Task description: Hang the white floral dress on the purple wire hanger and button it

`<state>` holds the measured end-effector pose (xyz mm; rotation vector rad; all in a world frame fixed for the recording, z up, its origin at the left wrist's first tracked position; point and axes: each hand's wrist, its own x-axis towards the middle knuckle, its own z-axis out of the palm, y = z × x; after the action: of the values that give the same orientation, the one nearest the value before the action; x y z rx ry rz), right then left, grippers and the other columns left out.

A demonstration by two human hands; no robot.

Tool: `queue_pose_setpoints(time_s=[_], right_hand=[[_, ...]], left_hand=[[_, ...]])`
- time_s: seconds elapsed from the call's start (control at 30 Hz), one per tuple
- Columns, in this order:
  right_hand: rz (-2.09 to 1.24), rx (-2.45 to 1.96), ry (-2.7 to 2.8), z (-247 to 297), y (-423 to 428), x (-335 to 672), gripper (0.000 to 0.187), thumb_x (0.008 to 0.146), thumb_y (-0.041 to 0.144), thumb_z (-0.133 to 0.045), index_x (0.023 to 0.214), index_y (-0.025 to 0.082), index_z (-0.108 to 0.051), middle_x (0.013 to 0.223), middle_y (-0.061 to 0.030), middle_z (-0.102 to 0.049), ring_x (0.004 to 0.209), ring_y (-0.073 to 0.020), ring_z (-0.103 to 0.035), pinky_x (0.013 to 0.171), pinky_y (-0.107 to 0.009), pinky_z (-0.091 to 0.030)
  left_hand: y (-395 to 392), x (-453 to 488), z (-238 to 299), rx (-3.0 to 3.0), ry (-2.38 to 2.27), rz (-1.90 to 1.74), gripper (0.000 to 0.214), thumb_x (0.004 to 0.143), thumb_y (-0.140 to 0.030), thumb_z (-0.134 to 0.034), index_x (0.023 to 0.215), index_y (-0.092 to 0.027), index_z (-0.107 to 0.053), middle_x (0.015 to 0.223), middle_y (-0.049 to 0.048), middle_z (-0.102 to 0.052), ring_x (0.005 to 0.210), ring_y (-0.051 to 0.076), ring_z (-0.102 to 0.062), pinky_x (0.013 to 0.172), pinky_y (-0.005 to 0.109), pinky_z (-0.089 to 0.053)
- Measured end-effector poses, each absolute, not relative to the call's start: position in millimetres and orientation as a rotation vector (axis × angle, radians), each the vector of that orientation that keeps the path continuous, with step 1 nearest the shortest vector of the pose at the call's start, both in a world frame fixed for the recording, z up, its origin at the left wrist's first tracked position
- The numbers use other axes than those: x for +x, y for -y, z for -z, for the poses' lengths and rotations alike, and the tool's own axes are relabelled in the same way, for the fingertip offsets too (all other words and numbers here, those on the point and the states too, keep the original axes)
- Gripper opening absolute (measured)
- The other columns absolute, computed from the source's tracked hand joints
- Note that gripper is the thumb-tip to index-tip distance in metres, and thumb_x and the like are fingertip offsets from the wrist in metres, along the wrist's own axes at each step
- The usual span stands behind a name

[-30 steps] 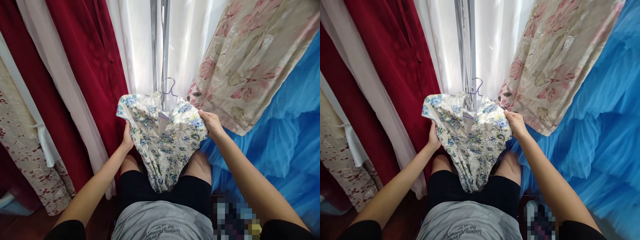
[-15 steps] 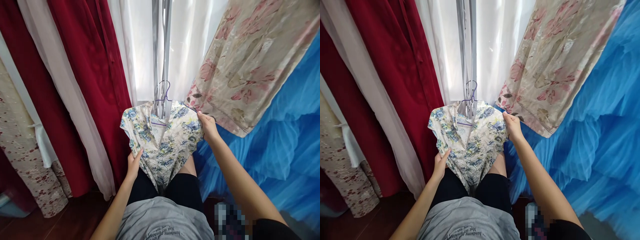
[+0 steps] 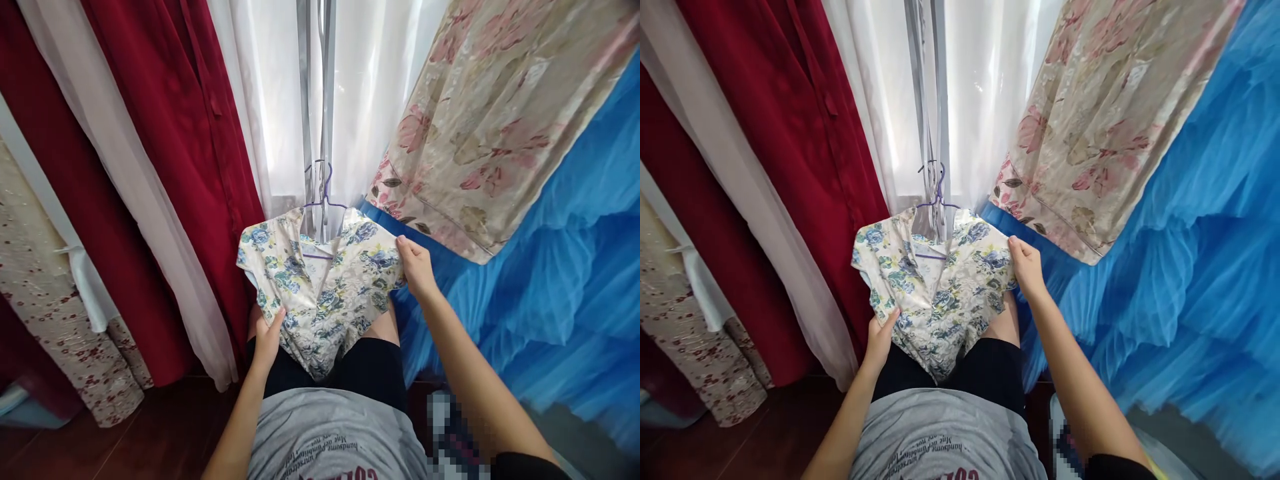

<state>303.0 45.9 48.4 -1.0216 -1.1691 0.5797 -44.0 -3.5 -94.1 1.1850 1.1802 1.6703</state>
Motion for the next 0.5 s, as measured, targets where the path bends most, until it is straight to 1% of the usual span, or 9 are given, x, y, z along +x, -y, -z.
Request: queue_pose_setpoints(time_s=[0.07, 0.13, 0.17, 0.2, 0.23, 0.27, 0.33, 0.4, 0.5], right_hand=[[-0.27, -1.057, 1.077, -31.2, -33.1, 294.9, 0.038, 0.093, 0.056, -0.056, 0.073, 0.024, -0.063, 0.078, -0.0033, -0.067, 0.079, -0.0244, -0.063, 0.065, -0.033, -0.049], [-0.026, -1.055, 0.954, -12.7, -13.4, 280.3, 0.029, 0.096, 0.049, -0.053, 0.091, 0.024, -0.068, 0.104, -0.0075, -0.069, 0.106, -0.0283, -0.061, 0.085, -0.037, -0.05], [0.021, -1.051, 0.911, -2.6, -2.3, 269.9, 0.026, 0.097, 0.046, -0.053, 0.099, 0.025, -0.068, 0.112, -0.009, -0.067, 0.112, -0.029, -0.058, 0.091, -0.039, -0.048], [-0.014, -1.039, 0.896, 8.0, 8.4, 257.3, 0.023, 0.098, 0.044, -0.052, 0.099, 0.026, -0.067, 0.109, -0.0092, -0.067, 0.108, -0.0286, -0.059, 0.091, -0.041, -0.048], [-0.127, -1.023, 0.917, 18.7, 17.5, 243.1, 0.022, 0.099, 0.044, -0.051, 0.091, 0.027, -0.065, 0.097, -0.0077, -0.066, 0.095, -0.0272, -0.06, 0.086, -0.041, -0.049], [-0.303, -1.028, 1.015, 29.2, 24.3, 227.9, 0.027, 0.099, 0.045, -0.051, 0.081, 0.028, -0.062, 0.083, -0.0056, -0.064, 0.082, -0.0258, -0.06, 0.077, -0.04, -0.049], [-0.723, -1.041, 1.256, 47.1, 29.6, 198.3, 0.034, 0.097, 0.052, -0.052, 0.076, 0.026, -0.059, 0.066, -0.0021, -0.06, 0.063, -0.0228, -0.056, 0.062, -0.036, -0.047], [-0.953, -1.056, 1.409, 58.2, 25.6, 176.2, 0.038, 0.095, 0.056, -0.054, 0.075, 0.024, -0.056, 0.062, -0.0003, -0.059, 0.058, -0.0198, -0.053, 0.058, -0.032, -0.043], [-0.933, -1.051, 1.448, 63.0, 15.7, 165.3, 0.043, 0.096, 0.056, -0.053, 0.07, 0.022, -0.052, 0.06, 0.0012, -0.055, 0.058, -0.0167, -0.051, 0.058, -0.028, -0.039]], left_hand=[[8.5, -47.0, 95.9, 1.205, -1.203, -1.686, 0.044, 0.085, -0.046, -0.073, 0.122, -0.023, -0.071, 0.133, 0.0075, -0.07, 0.133, 0.031, -0.059, 0.117, 0.042, -0.043], [15.9, -46.1, 95.6, 1.24, -1.224, -1.671, 0.041, 0.086, -0.046, -0.072, 0.121, -0.023, -0.072, 0.13, 0.0067, -0.072, 0.132, 0.031, -0.059, 0.116, 0.042, -0.044], [20.2, -43.8, 95.0, 1.254, -1.237, -1.658, 0.04, 0.086, -0.046, -0.072, 0.119, -0.024, -0.073, 0.127, 0.0066, -0.073, 0.131, 0.031, -0.06, 0.115, 0.042, -0.045], [25.0, -40.0, 94.2, 1.261, -1.249, -1.648, 0.039, 0.086, -0.046, -0.072, 0.117, -0.024, -0.073, 0.125, 0.0068, -0.074, 0.131, 0.032, -0.061, 0.114, 0.042, -0.046], [29.9, -35.0, 93.4, 1.26, -1.26, -1.644, 0.039, 0.085, -0.047, -0.073, 0.117, -0.023, -0.073, 0.124, 0.0071, -0.074, 0.13, 0.032, -0.062, 0.113, 0.042, -0.048], [34.9, -29.0, 92.5, 1.254, -1.268, -1.643, 0.04, 0.085, -0.047, -0.073, 0.117, -0.022, -0.073, 0.125, 0.0079, -0.074, 0.129, 0.032, -0.062, 0.112, 0.042, -0.049], [44.5, -15.9, 91.0, 1.242, -1.271, -1.632, 0.044, 0.084, -0.047, -0.073, 0.118, -0.019, -0.073, 0.125, 0.0111, -0.074, 0.127, 0.033, -0.063, 0.109, 0.043, -0.051], [52.2, -4.2, 89.8, 1.25, -1.254, -1.6, 0.048, 0.084, -0.047, -0.073, 0.119, -0.014, -0.072, 0.126, 0.0149, -0.073, 0.125, 0.034, -0.065, 0.107, 0.045, -0.052], [58.6, 6.2, 87.9, 1.288, -1.217, -1.563, 0.048, 0.087, -0.046, -0.072, 0.121, -0.012, -0.071, 0.128, 0.017, -0.071, 0.127, 0.033, -0.064, 0.108, 0.044, -0.051]])
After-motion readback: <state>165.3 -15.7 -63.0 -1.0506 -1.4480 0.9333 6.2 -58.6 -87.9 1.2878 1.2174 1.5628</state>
